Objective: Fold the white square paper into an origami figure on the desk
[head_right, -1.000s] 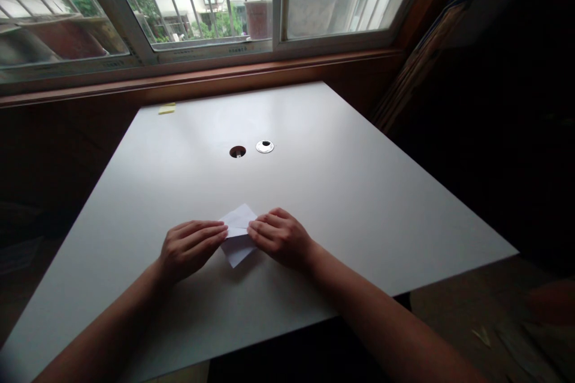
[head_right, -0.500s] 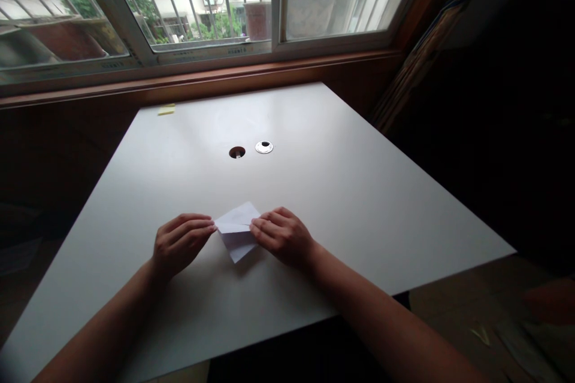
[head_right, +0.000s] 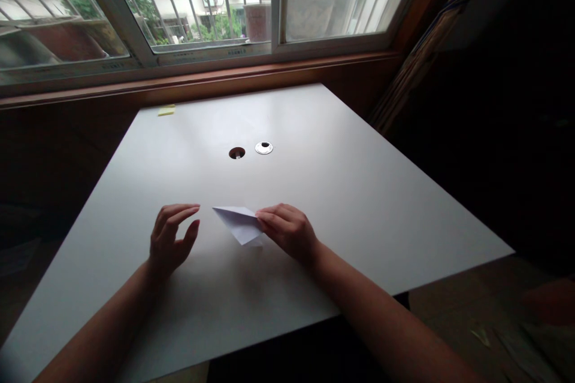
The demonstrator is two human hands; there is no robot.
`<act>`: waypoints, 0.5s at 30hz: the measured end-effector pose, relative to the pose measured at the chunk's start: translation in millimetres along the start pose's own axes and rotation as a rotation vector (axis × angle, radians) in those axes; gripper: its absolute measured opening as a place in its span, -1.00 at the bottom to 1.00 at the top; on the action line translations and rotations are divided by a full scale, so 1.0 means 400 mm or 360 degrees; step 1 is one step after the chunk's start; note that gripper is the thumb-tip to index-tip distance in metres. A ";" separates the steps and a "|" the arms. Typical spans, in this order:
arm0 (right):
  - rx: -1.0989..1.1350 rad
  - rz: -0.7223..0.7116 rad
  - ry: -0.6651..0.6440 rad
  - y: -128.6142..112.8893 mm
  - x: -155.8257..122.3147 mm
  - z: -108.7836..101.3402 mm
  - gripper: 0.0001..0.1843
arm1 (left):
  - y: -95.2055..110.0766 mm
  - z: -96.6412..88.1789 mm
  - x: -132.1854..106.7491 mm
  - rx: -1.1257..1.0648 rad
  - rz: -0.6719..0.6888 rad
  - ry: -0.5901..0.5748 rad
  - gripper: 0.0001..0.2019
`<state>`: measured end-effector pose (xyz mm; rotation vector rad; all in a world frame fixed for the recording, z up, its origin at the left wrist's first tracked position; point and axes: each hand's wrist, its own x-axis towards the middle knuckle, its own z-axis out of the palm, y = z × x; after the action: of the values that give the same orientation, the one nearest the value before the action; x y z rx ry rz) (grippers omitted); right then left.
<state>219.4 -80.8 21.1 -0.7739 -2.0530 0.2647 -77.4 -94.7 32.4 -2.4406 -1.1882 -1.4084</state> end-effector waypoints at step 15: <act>0.0671 0.0801 -0.0084 0.023 0.020 -0.006 -0.77 | -0.027 0.047 -0.024 -0.0711 -0.0549 -0.0513 -0.45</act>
<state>222.3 -68.9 23.6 -1.0062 -1.7311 0.9734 -73.8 -84.7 11.2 -2.9692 -1.5718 -1.5470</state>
